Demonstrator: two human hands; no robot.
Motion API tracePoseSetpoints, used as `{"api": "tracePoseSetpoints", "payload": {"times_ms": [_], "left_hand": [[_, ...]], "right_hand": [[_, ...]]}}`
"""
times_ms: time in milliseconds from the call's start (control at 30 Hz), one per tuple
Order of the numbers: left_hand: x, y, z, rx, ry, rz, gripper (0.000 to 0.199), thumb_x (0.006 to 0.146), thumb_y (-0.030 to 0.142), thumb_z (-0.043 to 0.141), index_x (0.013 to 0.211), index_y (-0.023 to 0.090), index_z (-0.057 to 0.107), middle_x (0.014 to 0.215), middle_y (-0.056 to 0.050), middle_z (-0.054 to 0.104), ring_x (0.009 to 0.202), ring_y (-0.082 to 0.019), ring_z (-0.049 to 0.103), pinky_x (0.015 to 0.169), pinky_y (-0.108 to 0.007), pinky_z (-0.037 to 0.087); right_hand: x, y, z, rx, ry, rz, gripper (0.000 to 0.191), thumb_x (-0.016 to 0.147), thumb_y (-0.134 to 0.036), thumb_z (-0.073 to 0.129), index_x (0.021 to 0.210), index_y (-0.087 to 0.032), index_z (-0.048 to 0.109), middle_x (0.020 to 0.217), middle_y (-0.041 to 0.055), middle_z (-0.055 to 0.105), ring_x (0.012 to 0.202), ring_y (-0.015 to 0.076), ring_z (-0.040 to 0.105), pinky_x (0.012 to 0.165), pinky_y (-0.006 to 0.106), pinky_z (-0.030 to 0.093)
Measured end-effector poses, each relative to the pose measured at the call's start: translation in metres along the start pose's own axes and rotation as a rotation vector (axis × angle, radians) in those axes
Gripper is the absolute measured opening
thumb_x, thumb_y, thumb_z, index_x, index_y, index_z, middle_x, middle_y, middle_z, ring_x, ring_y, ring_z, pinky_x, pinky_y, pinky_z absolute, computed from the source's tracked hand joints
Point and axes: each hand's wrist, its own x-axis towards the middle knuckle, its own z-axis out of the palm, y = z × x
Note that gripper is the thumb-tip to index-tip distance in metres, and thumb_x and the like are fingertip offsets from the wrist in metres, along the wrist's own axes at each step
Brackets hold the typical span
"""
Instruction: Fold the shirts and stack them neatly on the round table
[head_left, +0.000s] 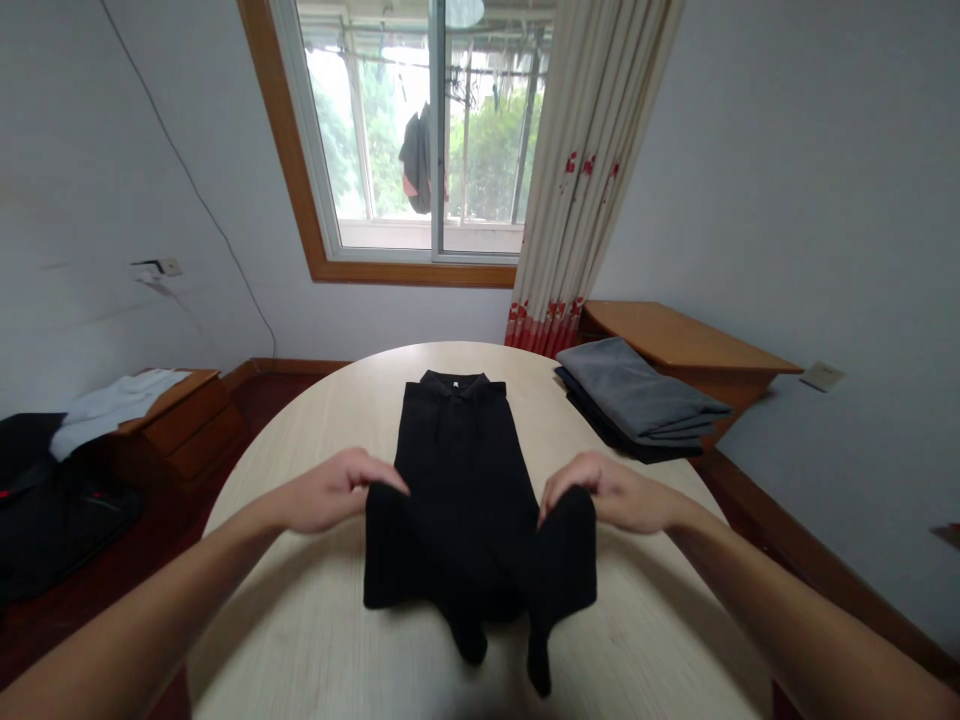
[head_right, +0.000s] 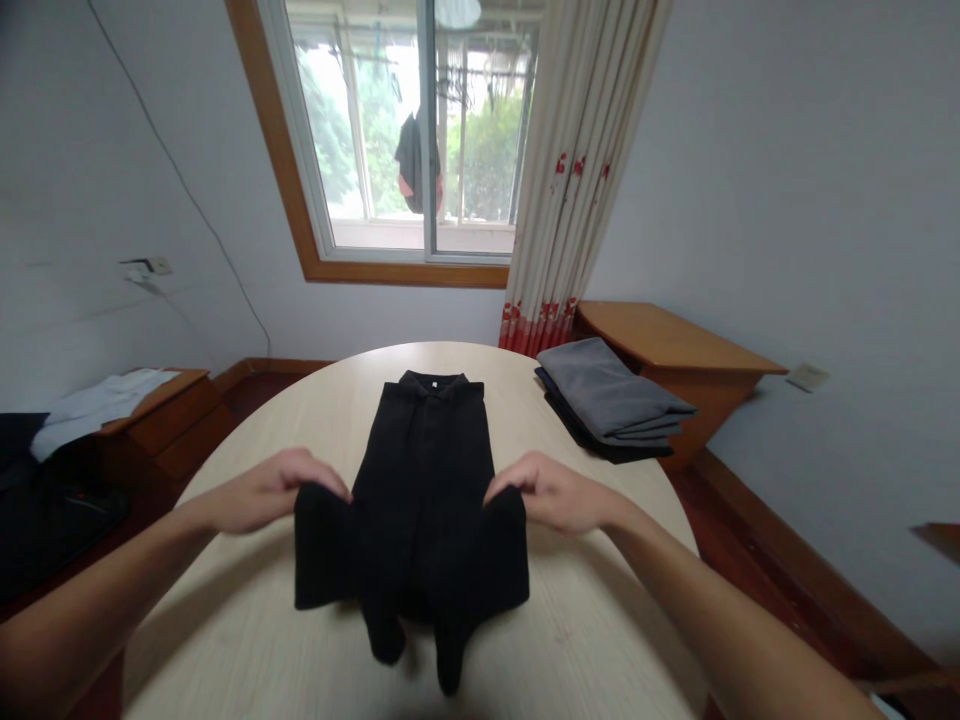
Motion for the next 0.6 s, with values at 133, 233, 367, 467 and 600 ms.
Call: {"api": "tracePoseSetpoints", "payload": {"times_ms": [133,233,367,467,600], "left_hand": [[0.059,-0.046,-0.024,-0.203,0.518,-0.14,0.042,0.083,0.053,0.071,0.102,0.016,0.072,0.083,-0.007,0.072,0.075,-0.021,0.065,0.066,-0.029,0.05],[0.076,-0.085,-0.023,-0.317,0.662,-0.395,0.05,0.086,0.05,0.069,0.121,0.014,0.062,0.089,-0.007,0.07,0.071,-0.016,0.062,0.062,-0.025,0.046],[0.056,-0.104,-0.005,-0.323,0.631,-0.522,0.069,0.08,0.041,0.078,0.138,0.015,0.049,0.082,-0.001,0.064,0.062,-0.012,0.057,0.054,-0.024,0.04],[0.036,-0.102,0.012,-0.329,0.547,-0.441,0.075,0.072,0.039,0.085,0.136,0.019,0.051,0.081,0.001,0.063,0.07,-0.016,0.062,0.059,-0.025,0.046],[0.022,-0.099,0.032,-0.278,0.494,-0.406,0.061,0.066,0.04,0.087,0.118,0.018,0.063,0.095,-0.005,0.069,0.086,-0.021,0.066,0.074,-0.032,0.051]], "right_hand": [[0.06,0.033,-0.029,0.189,0.616,0.199,0.041,0.092,-0.057,0.062,0.087,-0.017,0.067,0.081,0.0059,0.07,0.069,0.0158,0.063,0.061,0.025,0.05],[0.086,0.066,-0.027,0.259,0.684,0.453,0.025,0.097,-0.042,0.058,0.1,-0.017,0.061,0.076,0.004,0.066,0.059,0.0129,0.057,0.05,0.022,0.044],[0.081,0.098,-0.005,0.2,0.717,0.428,0.04,0.086,-0.034,0.07,0.121,-0.021,0.054,0.069,-0.0043,0.054,0.054,0.0119,0.051,0.048,0.022,0.04],[0.068,0.106,0.012,0.136,0.702,0.262,0.04,0.077,-0.031,0.074,0.112,-0.021,0.058,0.071,-0.0057,0.052,0.06,0.0127,0.052,0.056,0.024,0.044],[0.053,0.099,0.023,0.026,0.676,0.181,0.022,0.079,-0.038,0.067,0.09,-0.019,0.064,0.072,-0.0014,0.058,0.065,0.0153,0.055,0.062,0.028,0.043]]}}
